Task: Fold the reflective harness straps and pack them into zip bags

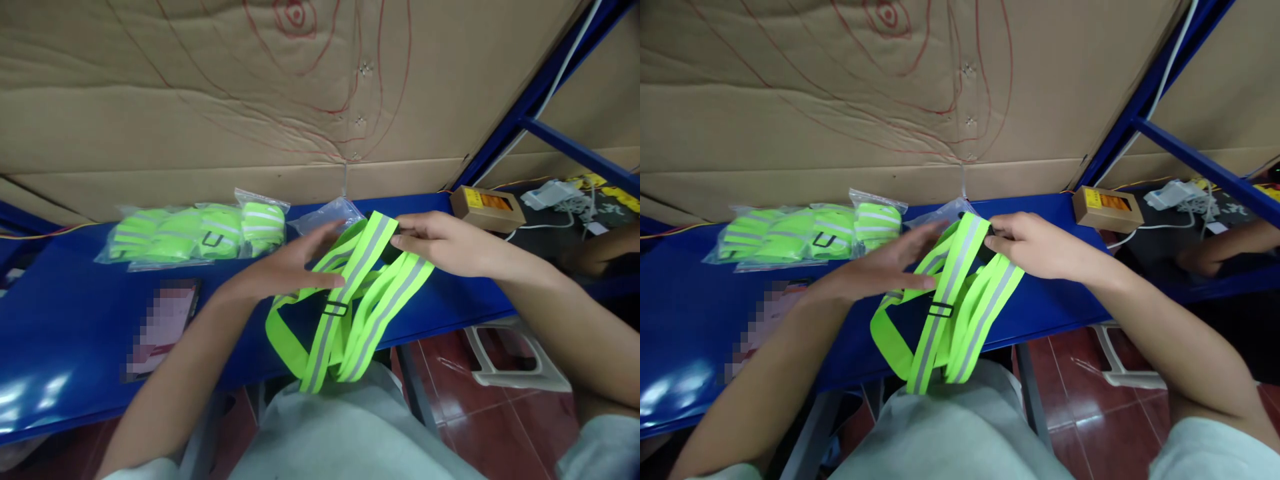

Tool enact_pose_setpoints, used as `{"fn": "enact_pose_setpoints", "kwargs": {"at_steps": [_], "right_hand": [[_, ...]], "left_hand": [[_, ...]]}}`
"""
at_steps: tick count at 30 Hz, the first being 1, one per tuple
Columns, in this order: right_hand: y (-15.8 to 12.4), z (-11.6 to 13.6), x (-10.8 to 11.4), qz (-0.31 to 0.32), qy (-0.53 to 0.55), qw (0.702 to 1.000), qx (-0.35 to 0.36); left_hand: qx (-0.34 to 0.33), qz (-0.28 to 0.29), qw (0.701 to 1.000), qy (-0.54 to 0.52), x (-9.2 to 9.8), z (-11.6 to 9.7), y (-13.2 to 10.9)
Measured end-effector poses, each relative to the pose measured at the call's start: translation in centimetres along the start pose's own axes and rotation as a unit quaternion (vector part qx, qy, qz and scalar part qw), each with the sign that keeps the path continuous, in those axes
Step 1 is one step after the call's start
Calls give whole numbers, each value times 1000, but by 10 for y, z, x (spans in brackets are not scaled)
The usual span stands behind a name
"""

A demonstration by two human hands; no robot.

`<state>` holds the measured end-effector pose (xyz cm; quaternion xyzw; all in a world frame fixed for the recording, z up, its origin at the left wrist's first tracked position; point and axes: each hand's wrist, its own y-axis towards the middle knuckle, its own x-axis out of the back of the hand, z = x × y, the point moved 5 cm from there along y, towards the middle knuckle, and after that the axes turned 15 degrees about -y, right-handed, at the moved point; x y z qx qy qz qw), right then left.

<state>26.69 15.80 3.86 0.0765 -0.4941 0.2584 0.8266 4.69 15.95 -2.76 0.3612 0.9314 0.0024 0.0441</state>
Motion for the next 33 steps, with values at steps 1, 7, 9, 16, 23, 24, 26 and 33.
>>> {"fn": "enact_pose_setpoints", "kwargs": {"at_steps": [1,7,9,16,23,24,26,33], "right_hand": [[0,10,5,2,-11,1000,13],[5,55,31,-33,-128,989,71],[9,60,35,-50,-178,980,74],[22,57,34,-47,-252,965,56],[28,66,38,-54,-233,967,86],[28,68,38,-53,-231,968,88],[29,69,37,-46,-228,969,85],[30,73,29,-30,-225,968,110]], "left_hand": [[-25,-26,999,-19,4,-11,2],[-37,-92,992,-76,-17,-18,26],[-6,-105,987,-124,-28,-5,31],[34,-41,973,-225,-44,23,33],[19,-60,945,-320,-52,34,44],[14,-74,948,-309,-51,35,44],[8,-89,955,-281,-50,35,43],[-6,-107,966,-234,-58,31,38]]}}
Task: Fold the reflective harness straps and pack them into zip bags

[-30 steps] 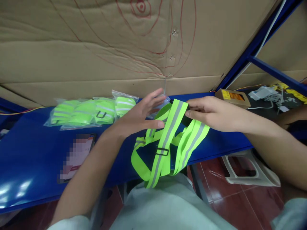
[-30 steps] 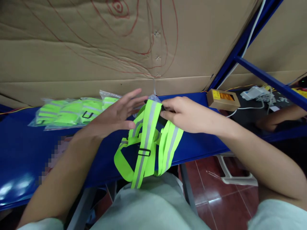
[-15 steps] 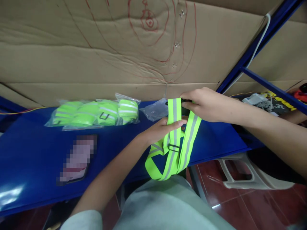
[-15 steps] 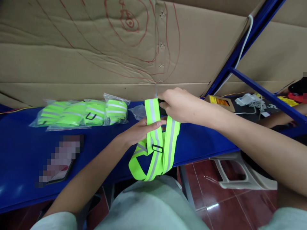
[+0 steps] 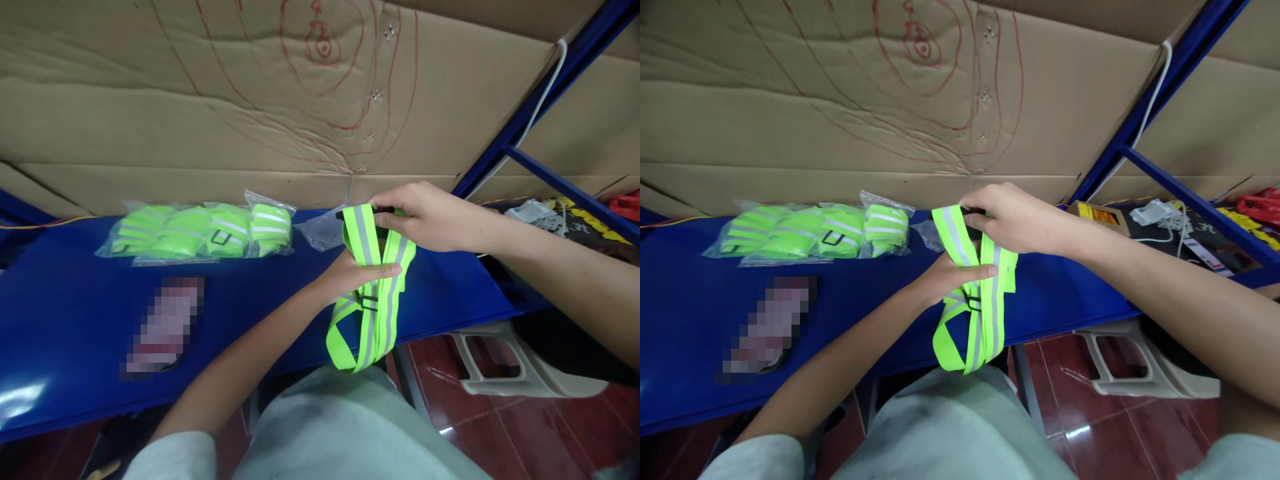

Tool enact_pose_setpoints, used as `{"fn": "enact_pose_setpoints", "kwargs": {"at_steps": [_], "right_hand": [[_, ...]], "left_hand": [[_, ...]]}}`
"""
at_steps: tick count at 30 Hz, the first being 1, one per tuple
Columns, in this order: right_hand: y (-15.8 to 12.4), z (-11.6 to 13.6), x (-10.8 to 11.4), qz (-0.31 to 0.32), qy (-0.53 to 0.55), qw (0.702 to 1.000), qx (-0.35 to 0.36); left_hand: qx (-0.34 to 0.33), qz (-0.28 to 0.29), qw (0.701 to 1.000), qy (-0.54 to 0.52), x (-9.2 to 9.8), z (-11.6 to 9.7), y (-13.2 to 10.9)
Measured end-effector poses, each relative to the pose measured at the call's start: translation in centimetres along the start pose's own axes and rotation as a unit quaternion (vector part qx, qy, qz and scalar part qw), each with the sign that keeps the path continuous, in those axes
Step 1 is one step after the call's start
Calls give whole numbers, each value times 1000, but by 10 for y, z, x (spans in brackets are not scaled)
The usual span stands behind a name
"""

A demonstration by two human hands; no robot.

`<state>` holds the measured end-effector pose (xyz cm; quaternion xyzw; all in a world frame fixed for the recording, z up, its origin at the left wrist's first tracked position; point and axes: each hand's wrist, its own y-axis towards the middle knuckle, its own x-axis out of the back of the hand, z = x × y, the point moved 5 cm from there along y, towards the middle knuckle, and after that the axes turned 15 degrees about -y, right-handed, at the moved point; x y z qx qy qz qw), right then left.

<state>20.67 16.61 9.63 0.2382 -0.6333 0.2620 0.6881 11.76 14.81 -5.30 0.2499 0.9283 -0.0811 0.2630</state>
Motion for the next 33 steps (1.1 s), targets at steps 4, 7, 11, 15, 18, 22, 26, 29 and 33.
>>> {"fn": "enact_pose_setpoints", "kwargs": {"at_steps": [4,7,11,15,18,22,26,29,33], "right_hand": [[2,-2,-1,-19,-15,1000,-8],[2,-6,0,-54,-26,998,-27],[1,-14,-5,-36,-7,999,-38],[-3,-28,-16,57,96,992,-53],[-8,-37,-27,121,203,969,-72],[-17,-46,-41,163,317,928,-108],[-23,-55,-44,141,365,908,-150],[-27,-56,-46,156,379,896,-170],[-30,-46,-56,191,383,887,-172]], "left_hand": [[-22,-47,997,-52,-4,3,-3],[35,15,995,-97,-10,12,-6],[97,81,985,-114,-9,25,-11],[122,150,975,-109,-9,36,-14],[136,203,965,-99,-11,38,-17],[145,232,957,-94,-11,37,-20],[150,219,963,-38,-5,40,-20],[143,216,966,-10,-4,44,-20],[156,230,960,13,-5,48,-22]]}}
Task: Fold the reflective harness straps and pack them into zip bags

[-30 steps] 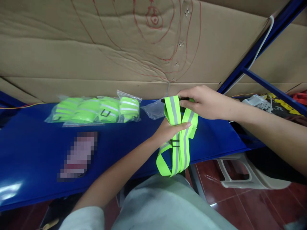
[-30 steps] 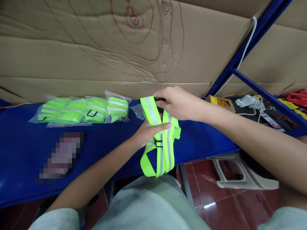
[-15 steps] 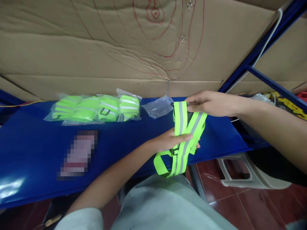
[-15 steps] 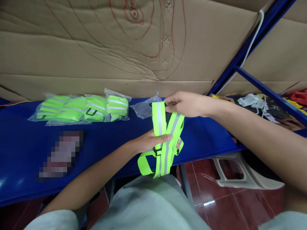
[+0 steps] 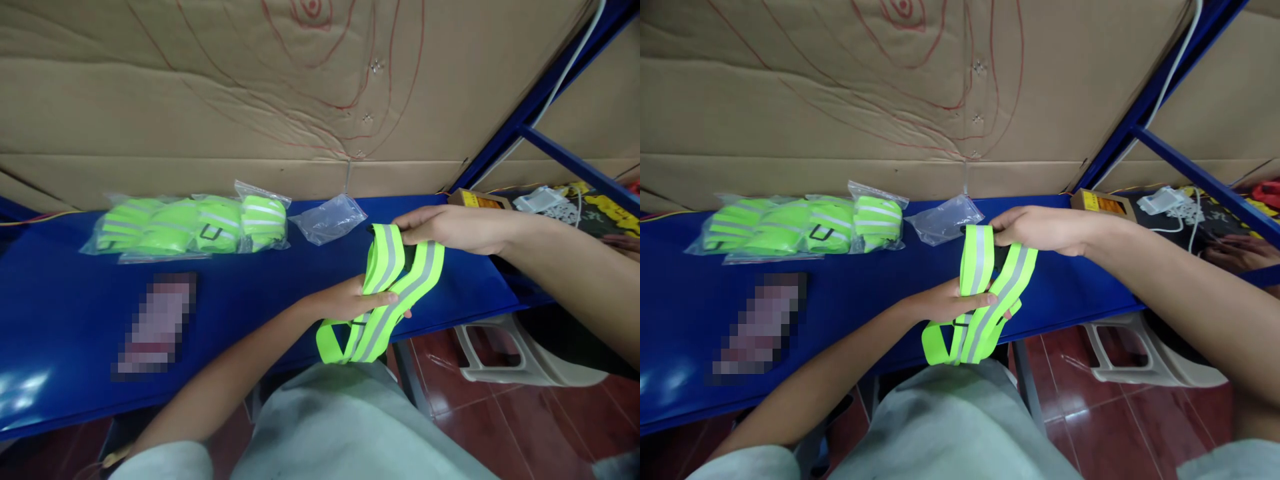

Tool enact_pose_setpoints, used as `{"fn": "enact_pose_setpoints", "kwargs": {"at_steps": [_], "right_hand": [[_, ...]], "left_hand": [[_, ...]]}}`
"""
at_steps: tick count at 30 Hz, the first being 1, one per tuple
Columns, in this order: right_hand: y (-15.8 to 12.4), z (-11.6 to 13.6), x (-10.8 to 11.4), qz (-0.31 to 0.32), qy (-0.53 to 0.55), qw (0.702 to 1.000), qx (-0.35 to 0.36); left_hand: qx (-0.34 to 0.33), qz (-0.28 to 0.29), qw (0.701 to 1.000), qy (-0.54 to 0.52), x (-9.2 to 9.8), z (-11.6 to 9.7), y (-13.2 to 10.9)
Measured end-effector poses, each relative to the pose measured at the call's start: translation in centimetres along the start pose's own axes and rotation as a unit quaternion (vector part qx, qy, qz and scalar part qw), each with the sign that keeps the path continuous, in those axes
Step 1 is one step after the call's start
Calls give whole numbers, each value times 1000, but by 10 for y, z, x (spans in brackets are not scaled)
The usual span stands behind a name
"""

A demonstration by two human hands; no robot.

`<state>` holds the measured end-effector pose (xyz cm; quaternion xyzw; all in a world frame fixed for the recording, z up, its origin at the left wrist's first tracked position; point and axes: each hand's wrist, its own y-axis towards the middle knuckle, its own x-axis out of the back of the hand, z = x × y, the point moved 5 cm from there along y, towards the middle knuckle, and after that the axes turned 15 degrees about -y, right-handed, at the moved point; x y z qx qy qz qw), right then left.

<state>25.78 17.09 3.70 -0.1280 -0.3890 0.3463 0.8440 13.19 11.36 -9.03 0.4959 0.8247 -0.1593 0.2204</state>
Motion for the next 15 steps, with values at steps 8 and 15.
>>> {"fn": "enact_pose_setpoints", "kwargs": {"at_steps": [8,15], "right_hand": [[0,-17,-22,37,-51,998,31],[-23,-24,-58,-13,-272,956,107]], "left_hand": [[19,12,1000,18,2,8,-2],[5,-54,984,168,25,22,0]]}}
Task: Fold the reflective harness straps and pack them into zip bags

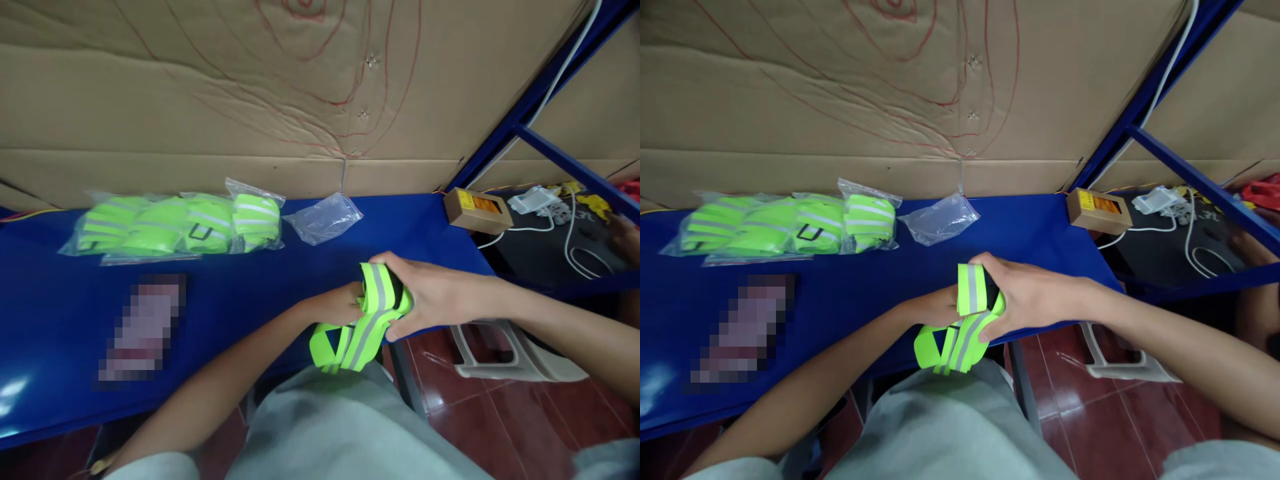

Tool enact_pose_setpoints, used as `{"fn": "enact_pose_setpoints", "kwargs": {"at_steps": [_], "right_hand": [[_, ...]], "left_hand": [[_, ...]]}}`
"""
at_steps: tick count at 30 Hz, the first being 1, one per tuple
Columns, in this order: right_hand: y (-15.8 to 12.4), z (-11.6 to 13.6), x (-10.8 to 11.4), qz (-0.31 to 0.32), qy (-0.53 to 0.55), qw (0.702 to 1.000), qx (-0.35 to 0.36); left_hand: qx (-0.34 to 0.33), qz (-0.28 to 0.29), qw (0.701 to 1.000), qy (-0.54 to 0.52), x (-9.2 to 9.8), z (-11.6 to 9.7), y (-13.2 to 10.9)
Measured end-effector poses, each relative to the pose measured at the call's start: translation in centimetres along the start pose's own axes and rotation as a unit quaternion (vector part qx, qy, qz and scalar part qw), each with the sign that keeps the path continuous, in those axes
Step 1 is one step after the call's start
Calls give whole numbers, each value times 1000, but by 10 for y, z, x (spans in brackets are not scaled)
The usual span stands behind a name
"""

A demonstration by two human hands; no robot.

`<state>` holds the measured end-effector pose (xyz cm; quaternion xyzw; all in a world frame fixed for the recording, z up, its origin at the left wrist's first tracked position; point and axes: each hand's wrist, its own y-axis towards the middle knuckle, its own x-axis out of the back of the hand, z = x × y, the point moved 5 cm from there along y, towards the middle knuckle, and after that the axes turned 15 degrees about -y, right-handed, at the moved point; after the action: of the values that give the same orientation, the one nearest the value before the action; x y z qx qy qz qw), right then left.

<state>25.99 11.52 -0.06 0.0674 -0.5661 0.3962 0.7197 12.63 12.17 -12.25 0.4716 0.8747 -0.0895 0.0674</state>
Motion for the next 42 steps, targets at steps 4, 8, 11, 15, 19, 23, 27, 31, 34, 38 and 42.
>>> {"fn": "enact_pose_setpoints", "kwargs": {"at_steps": [4,8,11,15,19,23,27,31,34,38,42], "right_hand": [[-1,-1,-10,-57,-65,996,-19],[2,-11,-4,-97,-15,994,37],[3,-23,-2,-115,-18,993,12],[2,-19,-5,-92,11,995,42],[-1,-11,1,-27,107,992,54],[0,-13,7,27,180,983,21],[3,-18,9,26,211,977,-9],[3,-19,8,3,226,972,-56],[4,-18,7,-24,240,967,-86],[6,-19,5,-51,240,965,-95],[5,-19,9,-83,172,978,-88]], "left_hand": [[-3,4,1000,4,0,6,2],[-4,-6,1000,-25,-2,3,1],[5,-5,998,-57,-4,4,2],[23,16,992,-125,-8,5,2],[2,2,995,-96,-7,-2,2],[-31,1,998,-55,-6,-9,0],[-18,24,998,-63,-8,-6,0],[-42,22,997,-61,-6,-9,1],[-49,21,997,-62,-3,-12,1],[-38,-2,998,-59,4,-12,0],[-27,10,999,-41,4,-12,0]]}}
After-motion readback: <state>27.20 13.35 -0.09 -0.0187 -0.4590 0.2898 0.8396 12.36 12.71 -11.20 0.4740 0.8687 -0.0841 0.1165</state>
